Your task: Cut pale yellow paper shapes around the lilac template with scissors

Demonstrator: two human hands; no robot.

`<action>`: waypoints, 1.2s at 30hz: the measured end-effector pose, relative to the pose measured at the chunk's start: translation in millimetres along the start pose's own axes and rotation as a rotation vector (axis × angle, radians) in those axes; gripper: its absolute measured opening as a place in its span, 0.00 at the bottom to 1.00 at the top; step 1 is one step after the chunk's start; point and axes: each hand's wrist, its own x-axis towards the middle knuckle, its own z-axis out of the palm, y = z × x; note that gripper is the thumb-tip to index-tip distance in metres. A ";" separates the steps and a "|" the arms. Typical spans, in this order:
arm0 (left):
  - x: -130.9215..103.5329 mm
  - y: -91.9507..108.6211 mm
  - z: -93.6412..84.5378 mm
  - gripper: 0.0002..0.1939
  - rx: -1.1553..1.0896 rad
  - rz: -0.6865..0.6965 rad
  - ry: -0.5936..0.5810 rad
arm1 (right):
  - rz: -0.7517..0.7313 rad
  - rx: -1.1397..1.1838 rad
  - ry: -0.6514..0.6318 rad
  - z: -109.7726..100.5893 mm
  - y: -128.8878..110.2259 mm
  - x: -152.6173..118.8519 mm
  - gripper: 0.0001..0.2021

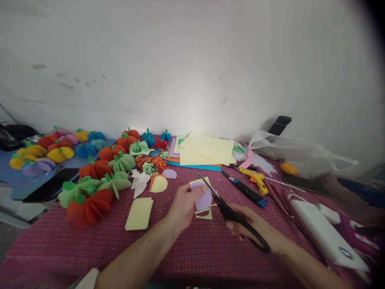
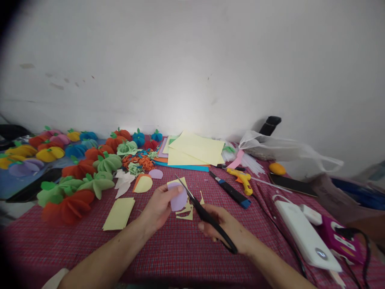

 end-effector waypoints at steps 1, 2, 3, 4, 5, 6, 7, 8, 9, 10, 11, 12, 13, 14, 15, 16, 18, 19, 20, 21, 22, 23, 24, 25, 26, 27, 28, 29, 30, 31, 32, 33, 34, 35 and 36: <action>0.2 0.0 -0.1 0.09 0.005 0.000 0.001 | 0.003 -0.001 0.004 -1.2 1.3 -0.1 0.14; 0.4 0.1 -0.3 0.09 0.010 -0.001 0.003 | 0.004 -0.010 0.005 -2.4 2.0 -0.4 0.14; 0.7 0.0 -0.6 0.08 0.015 -0.004 0.003 | 0.003 -0.026 0.003 -3.7 2.2 -0.9 0.14; 0.9 -0.1 -0.9 0.08 0.019 -0.009 -0.001 | 0.002 -0.046 0.000 -5.1 1.7 -1.6 0.14; 1.0 -0.3 -1.4 0.09 0.023 -0.014 -0.009 | 0.002 -0.068 -0.007 -6.6 0.8 -2.4 0.14; 1.2 -0.6 -1.9 0.09 0.028 -0.020 -0.017 | 0.003 -0.089 -0.017 -8.1 -0.5 -3.2 0.13; 1.2 -1.0 -2.4 0.09 0.033 -0.024 -0.025 | 0.002 -0.104 -0.028 -9.6 -2.1 -4.0 0.13; 1.3 -1.4 -2.9 0.09 0.039 -0.027 -0.032 | 0.001 -0.114 -0.041 -11.1 -3.8 -4.7 0.13; 1.4 -1.8 -3.3 0.09 0.048 -0.029 -0.039 | -0.003 -0.120 -0.054 -12.5 -5.6 -5.3 0.12; 1.4 -2.2 -3.7 0.09 0.057 -0.029 -0.042 | -0.005 -0.127 -0.065 -13.8 -7.4 -5.9 0.11; 1.5 -2.5 -4.0 0.09 0.065 -0.029 -0.044 | -0.003 -0.137 -0.074 -15.0 -9.1 -6.4 0.11; 1.7 -2.8 -4.4 0.09 0.071 -0.031 -0.047 | 0.004 -0.148 -0.079 -16.1 -10.6 -6.9 0.11; 1.8 -3.1 -4.7 0.09 0.077 -0.031 -0.052 | 0.013 -0.159 -0.085 -17.0 -11.9 -7.4 0.11; 2.0 -3.5 -5.1 0.09 0.079 -0.032 -0.056 | 0.021 -0.168 -0.090 -17.8 -12.9 -7.7 0.11; 2.2 -3.9 -5.4 0.09 0.082 -0.034 -0.060 | 0.025 -0.173 -0.094 -18.6 -13.5 -8.0 0.11; 2.4 -4.4 -5.7 0.09 0.084 -0.034 -0.061 | 0.026 -0.176 -0.098 -19.4 -13.7 -8.2 0.11; 3.0 -5.2 -6.1 0.09 0.088 -0.033 -0.057 | 0.021 -0.182 -0.104 -20.8 -13.2 -8.0 0.11; 3.2 -5.5 -6.1 0.09 0.089 -0.033 -0.054 | 0.020 -0.185 -0.106 -21.4 -12.6 -7.7 0.11; 3.4 -5.6 -6.1 0.09 0.090 -0.035 -0.051 | 0.018 -0.188 -0.107 -21.9 -12.0 -7.3 0.11; 3.6 -5.6 -5.9 0.09 0.090 -0.037 -0.049 | 0.017 -0.188 -0.110 -22.2 -11.4 -6.9 0.11; 3.6 -5.5 -5.8 0.09 0.091 -0.039 -0.046 | 0.016 -0.186 -0.111 -22.4 -10.9 -6.5 0.11; 3.6 -5.3 -5.6 0.09 0.091 -0.041 -0.042 | 0.014 -0.182 -0.110 -22.3 -10.6 -6.2 0.11; 3.6 -5.1 -5.5 0.10 0.091 -0.042 -0.038 | 0.014 -0.177 -0.108 -22.1 -10.3 -5.9 0.11; 3.6 -4.9 -5.3 0.10 0.091 -0.041 -0.034 | 0.013 -0.174 -0.106 -21.7 -10.2 -5.7 0.10; 3.7 -4.8 -5.2 0.10 0.091 -0.039 -0.034 | 0.015 -0.168 -0.103 -21.2 -10.2 -5.5 0.10; 3.7 -4.8 -5.1 0.10 0.090 -0.038 -0.035 | 0.018 -0.159 -0.103 -20.6 -10.2 -5.5 0.10; 3.8 -4.9 -5.1 0.10 0.091 -0.037 -0.035 | 0.024 -0.150 -0.099 -20.0 -10.4 -5.5 0.10; 3.8 -5.1 -5.1 0.10 0.094 -0.036 -0.035 | 0.030 -0.142 -0.097 -19.4 -10.6 -5.6 0.09; 3.8 -5.3 -5.0 0.10 0.098 -0.035 -0.032 | 0.033 -0.137 -0.095 -18.8 -10.8 -5.8 0.10; 3.6 -5.5 -4.9 0.10 0.102 -0.035 -0.030 | 0.035 -0.134 -0.093 -18.2 -11.1 -6.0 0.10; 3.4 -5.8 -4.7 0.10 0.107 -0.037 -0.029 | 0.034 -0.133 -0.094 -17.6 -11.3 -6.0 0.10; 3.0 -6.0 -4.4 0.11 0.113 -0.043 -0.030 | 0.032 -0.132 -0.095 -17.1 -11.3 -6.0 0.11; 2.6 -6.1 -4.0 0.11 0.121 -0.049 -0.034 | 0.028 -0.127 -0.097 -16.7 -11.0 -5.6 0.12; 2.1 -6.2 -3.7 0.11 0.126 -0.053 -0.038 | 0.025 -0.118 -0.096 -16.2 -10.4 -5.1 0.13; 1.8 -6.1 -3.3 0.11 0.128 -0.055 -0.041 | 0.022 -0.107 -0.092 -15.9 -9.5 -4.3 0.13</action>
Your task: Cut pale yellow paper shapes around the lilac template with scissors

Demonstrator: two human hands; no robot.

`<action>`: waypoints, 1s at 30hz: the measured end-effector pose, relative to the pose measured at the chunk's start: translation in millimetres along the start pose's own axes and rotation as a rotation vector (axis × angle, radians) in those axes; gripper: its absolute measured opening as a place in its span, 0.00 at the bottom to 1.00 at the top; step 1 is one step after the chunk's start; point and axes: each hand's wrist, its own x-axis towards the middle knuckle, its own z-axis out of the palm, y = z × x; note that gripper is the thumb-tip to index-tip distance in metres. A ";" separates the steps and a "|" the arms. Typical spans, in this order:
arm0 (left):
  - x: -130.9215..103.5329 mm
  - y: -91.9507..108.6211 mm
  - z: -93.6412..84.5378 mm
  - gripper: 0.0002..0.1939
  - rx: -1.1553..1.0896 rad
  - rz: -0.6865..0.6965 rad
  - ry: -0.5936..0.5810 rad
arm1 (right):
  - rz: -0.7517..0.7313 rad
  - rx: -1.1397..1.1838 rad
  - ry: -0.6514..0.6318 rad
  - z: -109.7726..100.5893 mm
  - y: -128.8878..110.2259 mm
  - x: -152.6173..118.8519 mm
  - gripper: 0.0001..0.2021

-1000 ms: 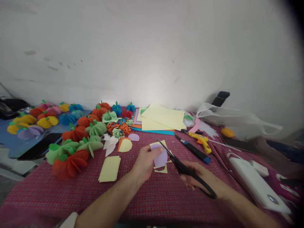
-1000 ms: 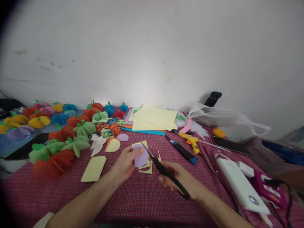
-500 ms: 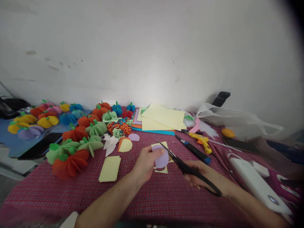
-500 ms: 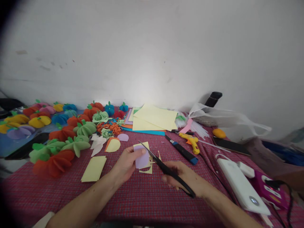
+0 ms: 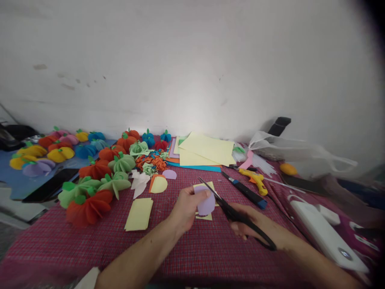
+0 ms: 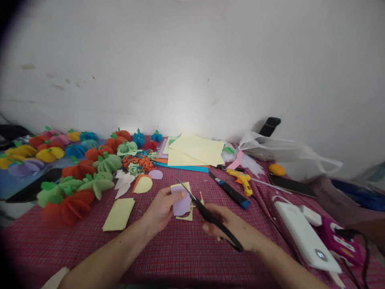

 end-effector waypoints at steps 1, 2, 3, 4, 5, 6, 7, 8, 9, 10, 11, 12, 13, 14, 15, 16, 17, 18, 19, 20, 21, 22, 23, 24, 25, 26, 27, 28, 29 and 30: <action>-0.3 0.1 0.3 0.11 -0.001 0.002 -0.002 | -0.002 0.013 0.002 0.3 1.1 1.0 0.14; -0.4 0.2 0.6 0.11 -0.005 0.006 -0.003 | -0.005 0.028 0.002 0.5 2.3 2.0 0.14; -0.4 0.2 0.7 0.11 -0.011 0.010 -0.002 | -0.005 0.044 -0.001 0.5 3.6 3.0 0.14; -0.2 0.1 0.8 0.11 -0.018 0.013 0.000 | -0.004 0.059 -0.003 0.4 4.6 3.8 0.14; 0.0 0.0 0.7 0.11 -0.022 0.012 0.001 | -0.004 0.069 -0.004 0.1 5.3 4.5 0.15; 0.4 -0.2 0.6 0.12 -0.024 0.009 0.001 | -0.007 0.070 -0.005 -0.3 5.5 4.9 0.15; 0.7 -0.4 0.4 0.12 -0.025 0.007 0.001 | -0.010 0.062 -0.005 -0.9 5.2 5.1 0.15; 1.0 -0.6 0.2 0.12 -0.025 0.006 0.002 | -0.015 0.051 -0.008 -1.6 4.4 5.1 0.15; 1.2 -0.7 -0.1 0.12 -0.024 0.005 0.002 | -0.021 0.038 -0.014 -2.4 3.2 5.0 0.14; 1.3 -0.7 -0.3 0.12 -0.021 0.004 0.000 | -0.027 0.029 -0.023 -3.1 1.7 4.7 0.14; 1.3 -0.6 -0.5 0.12 -0.019 0.002 -0.003 | -0.029 0.022 -0.029 -3.9 0.2 4.5 0.13; 1.1 -0.3 -0.6 0.11 -0.016 -0.001 -0.007 | -0.029 0.016 -0.031 -4.7 -1.3 4.2 0.13; 0.8 0.1 -0.5 0.12 -0.015 -0.004 -0.014 | -0.032 0.007 -0.032 -5.5 -2.5 3.9 0.12; 0.4 0.5 -0.4 0.12 -0.012 -0.009 -0.021 | -0.033 -0.006 -0.031 -6.3 -3.3 3.7 0.12; 0.0 0.9 -0.3 0.12 -0.009 -0.014 -0.026 | -0.034 -0.016 -0.031 -7.2 -3.8 3.5 0.12; -0.4 1.3 0.0 0.12 -0.006 -0.016 -0.026 | -0.034 -0.024 -0.032 -8.1 -3.8 3.4 0.11; -0.7 1.5 0.3 0.12 -0.003 -0.017 -0.022 | -0.036 -0.028 -0.036 -9.1 -3.5 3.4 0.11; -0.8 1.6 0.5 0.13 0.000 -0.016 -0.017 | -0.035 -0.033 -0.041 -10.0 -3.0 3.4 0.10; -0.9 1.6 0.6 0.13 0.002 -0.016 -0.012 | -0.032 -0.041 -0.043 -10.9 -2.3 3.4 0.10; -0.8 1.4 0.6 0.13 0.003 -0.017 -0.010 | -0.026 -0.051 -0.044 -11.7 -1.6 3.4 0.10; -0.6 1.2 0.5 0.13 0.003 -0.018 -0.013 | -0.021 -0.063 -0.045 -12.6 -1.0 3.3 0.10; -0.4 0.9 0.3 0.13 0.002 -0.020 -0.019 | -0.016 -0.075 -0.046 -13.5 -0.6 3.2 0.10; -0.1 0.6 0.0 0.13 0.001 -0.022 -0.027 | -0.011 -0.083 -0.047 -14.4 -0.3 3.1 0.10; 0.1 0.4 -0.2 0.12 0.001 -0.025 -0.033 | -0.004 -0.086 -0.047 -15.4 -0.2 2.9 0.10; 0.2 0.2 -0.4 0.12 0.005 -0.028 -0.037 | 0.000 -0.083 -0.049 -16.5 -0.3 2.7 0.10; 0.2 0.0 -0.6 0.12 0.010 -0.030 -0.038 | 0.002 -0.074 -0.053 -17.7 -0.5 2.6 0.09; 0.2 0.0 -0.6 0.12 0.015 -0.030 -0.039 | 0.001 -0.061 -0.060 -18.9 -0.9 2.4 0.09; 0.1 0.0 -0.5 0.12 0.021 -0.029 -0.042 | -0.001 -0.046 -0.070 -20.1 -1.3 2.3 0.09; 0.0 0.1 -0.3 0.12 0.025 -0.028 -0.044 | -0.002 -0.034 -0.081 -21.2 -1.7 2.2 0.08; -0.2 0.2 -0.1 0.11 0.027 -0.027 -0.044 | -0.003 -0.028 -0.091 -22.2 -2.2 2.1 0.08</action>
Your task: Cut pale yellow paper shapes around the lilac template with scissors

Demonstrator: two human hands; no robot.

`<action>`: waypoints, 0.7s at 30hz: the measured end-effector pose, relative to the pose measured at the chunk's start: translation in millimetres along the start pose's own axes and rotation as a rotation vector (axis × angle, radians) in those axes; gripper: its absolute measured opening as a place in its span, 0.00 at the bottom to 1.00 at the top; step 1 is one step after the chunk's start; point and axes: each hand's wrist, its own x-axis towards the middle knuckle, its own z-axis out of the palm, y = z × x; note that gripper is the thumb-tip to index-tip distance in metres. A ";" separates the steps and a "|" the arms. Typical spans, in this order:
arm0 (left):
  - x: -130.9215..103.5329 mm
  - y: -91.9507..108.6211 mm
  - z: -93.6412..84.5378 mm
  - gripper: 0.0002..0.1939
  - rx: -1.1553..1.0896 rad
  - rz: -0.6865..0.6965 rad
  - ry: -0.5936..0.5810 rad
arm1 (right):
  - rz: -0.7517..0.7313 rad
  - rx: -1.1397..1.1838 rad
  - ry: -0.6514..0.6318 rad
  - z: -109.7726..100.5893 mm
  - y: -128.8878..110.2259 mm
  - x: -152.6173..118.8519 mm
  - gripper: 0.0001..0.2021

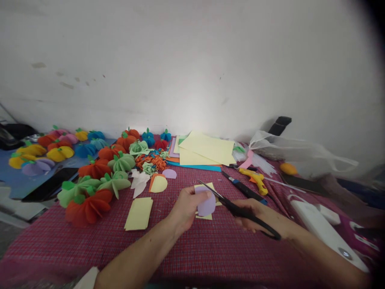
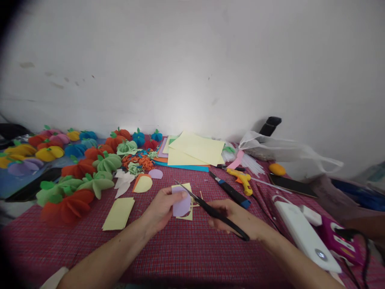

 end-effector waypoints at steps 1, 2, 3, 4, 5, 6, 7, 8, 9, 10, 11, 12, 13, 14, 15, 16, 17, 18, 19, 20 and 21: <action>-0.2 0.1 0.2 0.11 0.000 -0.001 0.000 | 0.002 -0.004 -0.005 -0.9 -0.4 -0.2 0.09; -0.3 0.3 0.4 0.12 -0.001 -0.003 -0.001 | 0.008 -0.016 -0.006 -1.6 -0.8 -0.4 0.09; -0.4 0.4 0.5 0.12 -0.002 -0.007 -0.001 | 0.016 -0.032 -0.002 -2.2 -1.1 -0.6 0.10; -0.6 0.6 0.6 0.12 -0.004 -0.010 -0.004 | 0.025 -0.047 0.003 -2.7 -1.3 -0.9 0.12; -0.7 0.7 0.7 0.12 -0.005 -0.013 -0.008 | 0.033 -0.058 0.007 -3.0 -1.4 -1.3 0.14; -0.8 0.7 0.7 0.12 -0.005 -0.015 -0.013 | 0.039 -0.065 0.008 -3.3 -1.4 -1.7 0.15; -0.8 0.8 0.7 0.12 -0.004 -0.017 -0.015 | 0.042 -0.071 0.005 -3.4 -1.2 -2.1 0.17; -0.9 0.8 0.8 0.12 -0.001 -0.018 -0.014 | 0.038 -0.076 -0.002 -3.5 -1.0 -2.5 0.17; -1.0 0.8 0.8 0.12 0.003 -0.021 -0.012 | 0.030 -0.081 -0.010 -3.5 -0.7 -2.9 0.17; -1.0 0.7 0.9 0.12 0.005 -0.024 -0.010 | 0.021 -0.086 -0.019 -3.4 -0.4 -3.3 0.17; -1.1 0.6 1.0 0.12 0.006 -0.026 -0.009 | 0.015 -0.091 -0.020 -3.2 0.0 -3.6 0.17; -1.2 0.6 1.1 0.12 0.006 -0.030 -0.007 | 0.012 -0.096 -0.020 -2.9 0.4 -3.8 0.18; -1.2 0.5 1.2 0.11 0.007 -0.033 -0.005 | 0.012 -0.100 -0.015 -2.7 0.7 -4.0 0.17; -1.2 0.5 1.3 0.11 0.007 -0.035 -0.003 | 0.016 -0.102 -0.007 -2.4 1.1 -4.0 0.17; -1.2 0.4 1.4 0.11 0.006 -0.038 0.000 | 0.020 -0.103 0.003 -2.2 1.4 -3.9 0.17; -1.2 0.4 1.4 0.12 0.005 -0.043 0.002 | 0.022 -0.099 0.008 -2.1 1.7 -3.7 0.17; -1.1 0.4 1.5 0.12 0.003 -0.048 0.002 | 0.024 -0.091 0.009 -2.1 2.0 -3.4 0.17; -0.9 0.4 1.6 0.12 -0.001 -0.053 -0.001 | 0.023 -0.077 0.004 -2.2 2.3 -3.1 0.16; -0.8 0.4 1.7 0.12 -0.005 -0.056 -0.003 | 0.024 -0.060 -0.002 -2.4 2.7 -2.8 0.15; -0.6 0.4 1.8 0.12 -0.009 -0.058 -0.002 | 0.026 -0.041 -0.010 -2.6 3.0 -2.6 0.15; -0.4 0.4 1.9 0.13 -0.012 -0.058 -0.002 | 0.029 -0.024 -0.013 -2.8 3.3 -2.4 0.14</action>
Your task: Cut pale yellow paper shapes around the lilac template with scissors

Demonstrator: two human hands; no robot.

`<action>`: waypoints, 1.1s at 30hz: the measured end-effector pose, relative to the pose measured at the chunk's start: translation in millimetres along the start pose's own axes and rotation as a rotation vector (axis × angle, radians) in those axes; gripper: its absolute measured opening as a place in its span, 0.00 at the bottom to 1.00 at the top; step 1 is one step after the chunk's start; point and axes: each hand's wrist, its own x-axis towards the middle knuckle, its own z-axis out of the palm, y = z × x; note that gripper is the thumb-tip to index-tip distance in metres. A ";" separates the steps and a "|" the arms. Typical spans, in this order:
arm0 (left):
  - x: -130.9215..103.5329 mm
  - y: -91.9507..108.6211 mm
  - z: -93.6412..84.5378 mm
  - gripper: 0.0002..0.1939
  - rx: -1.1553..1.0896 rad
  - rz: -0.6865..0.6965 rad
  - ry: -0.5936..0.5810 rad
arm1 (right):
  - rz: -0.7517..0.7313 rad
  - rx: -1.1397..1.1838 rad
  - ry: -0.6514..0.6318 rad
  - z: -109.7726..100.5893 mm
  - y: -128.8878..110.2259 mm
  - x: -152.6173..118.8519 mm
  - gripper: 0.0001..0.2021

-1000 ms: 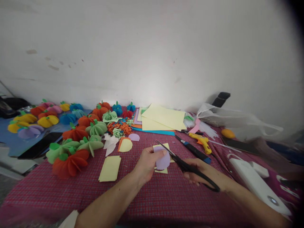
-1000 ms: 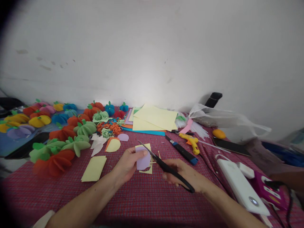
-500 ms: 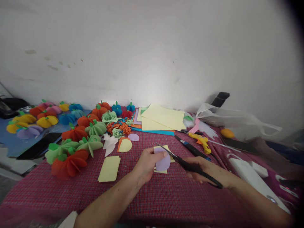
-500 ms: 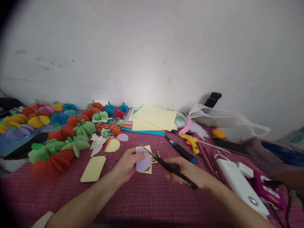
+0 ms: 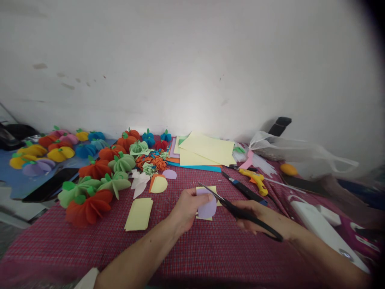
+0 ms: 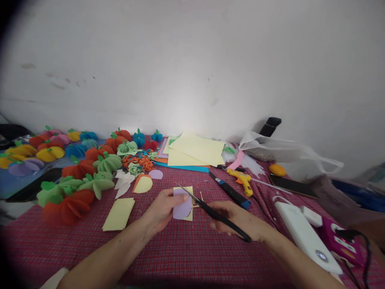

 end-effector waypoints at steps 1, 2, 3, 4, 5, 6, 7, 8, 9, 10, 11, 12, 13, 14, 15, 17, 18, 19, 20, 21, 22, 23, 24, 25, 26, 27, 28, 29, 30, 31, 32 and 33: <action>0.2 0.0 0.0 0.13 -0.003 0.003 0.000 | 0.003 0.012 0.001 -0.1 0.2 0.1 0.14; 0.3 -0.1 0.0 0.13 -0.003 0.005 0.000 | 0.004 0.018 0.008 -0.2 0.3 0.2 0.13; 0.4 -0.1 -0.2 0.13 0.000 0.006 0.001 | 0.006 0.021 0.014 -0.2 0.3 0.1 0.13; 0.5 -0.2 -0.3 0.12 0.006 0.008 0.001 | 0.006 0.020 0.017 -0.2 0.2 0.0 0.12; 0.6 -0.3 -0.5 0.12 0.011 0.011 0.001 | 0.003 0.018 0.015 -0.3 -0.1 -0.2 0.12; 0.7 -0.5 -0.7 0.13 0.015 0.013 0.000 | 0.000 0.016 0.009 -0.4 -0.4 -0.5 0.11; 0.8 -0.7 -1.0 0.13 0.017 0.013 -0.002 | 0.000 0.013 0.001 -0.6 -0.9 -0.7 0.10; 0.9 -0.9 -1.1 0.13 0.016 0.012 -0.005 | 0.001 0.005 -0.005 -0.9 -1.5 -1.0 0.10; 1.0 -1.2 -1.3 0.14 0.013 0.011 -0.011 | 0.004 -0.007 -0.008 -1.3 -2.2 -1.2 0.10; 1.2 -1.4 -1.4 0.14 0.011 0.010 -0.016 | 0.004 -0.019 -0.007 -1.8 -3.0 -1.4 0.10; 1.3 -1.6 -1.5 0.14 0.010 0.009 -0.018 | 0.003 -0.031 -0.007 -2.3 -3.9 -1.4 0.10; 1.4 -1.8 -1.6 0.14 0.011 0.008 -0.019 | -0.003 -0.040 -0.008 -2.9 -4.7 -1.3 0.10; 1.5 -2.0 -1.7 0.14 0.014 0.005 -0.019 | -0.014 -0.046 -0.011 -3.6 -5.3 -1.2 0.09; 1.6 -2.2 -1.9 0.13 0.018 0.003 -0.019 | -0.024 -0.051 -0.016 -4.4 -5.8 -0.9 0.09; 1.7 -2.4 -2.1 0.13 0.021 0.001 -0.019 | -0.028 -0.056 -0.023 -5.4 -6.0 -0.5 0.09; 2.1 -2.9 -2.6 0.14 0.030 -0.004 -0.022 | -0.023 -0.067 -0.033 -7.8 -5.6 0.1 0.09; 2.4 -3.2 -3.0 0.14 0.037 -0.003 -0.024 | -0.018 -0.069 -0.041 -9.2 -5.0 0.2 0.09; 2.6 -3.6 -3.3 0.14 0.046 -0.002 -0.026 | -0.012 -0.072 -0.050 -10.6 -4.2 0.2 0.09; 2.9 -3.8 -3.5 0.14 0.055 -0.001 -0.026 | -0.009 -0.076 -0.059 -12.0 -3.3 0.0 0.09; 3.0 -4.0 -3.6 0.14 0.064 -0.001 -0.025 | -0.006 -0.083 -0.068 -13.3 -2.4 -0.4 0.09; 3.1 -4.1 -3.6 0.13 0.069 -0.002 -0.025 | 0.000 -0.086 -0.078 -14.4 -1.8 -0.9 0.09; 3.1 -4.1 -3.5 0.13 0.072 -0.005 -0.027 | 0.008 -0.085 -0.086 -15.3 -1.5 -1.6 0.10; 3.0 -4.0 -3.3 0.13 0.073 -0.009 -0.030 | 0.015 -0.075 -0.093 -16.0 -1.7 -2.3 0.11; 2.7 -3.7 -3.0 0.13 0.073 -0.011 -0.036 | 0.018 -0.065 -0.101 -16.4 -2.5 -3.0 0.13; 2.4 -3.5 -2.7 0.13 0.076 -0.012 -0.044 | 0.017 -0.061 -0.107 -16.6 -4.0 -3.6 0.15; 2.1 -3.2 -2.5 0.13 0.080 -0.011 -0.050 | 0.007 -0.072 -0.110 -16.8 -5.9 -4.2 0.17; 1.9 -3.0 -2.3 0.12 0.084 -0.010 -0.053 | -0.007 -0.100 -0.107 -17.0 -8.1 -4.7 0.17; 1.7 -2.9 -2.1 0.12 0.089 -0.009 -0.054 | -0.019 -0.135 -0.102 -17.4 -10.4 -5.2 0.17; 1.6 -2.9 -2.1 0.12 0.094 -0.007 -0.057 | -0.028 -0.164 -0.104 -17.9 -12.4 -5.6 0.17; 1.6 -3.0 -2.2 0.13 0.098 -0.004 -0.061 | -0.031 -0.185 -0.107 -18.7 -13.9 -6.0 0.17; 1.6 -3.1 -2.4 0.13 0.101 -0.001 -0.066 | -0.029 -0.194 -0.117 -19.8 -14.8 -6.3 0.17; 1.7 -3.3 -2.6 0.13 0.105 0.001 -0.071 | -0.026 -0.198 -0.128 -21.1 -15.0 -6.5 0.17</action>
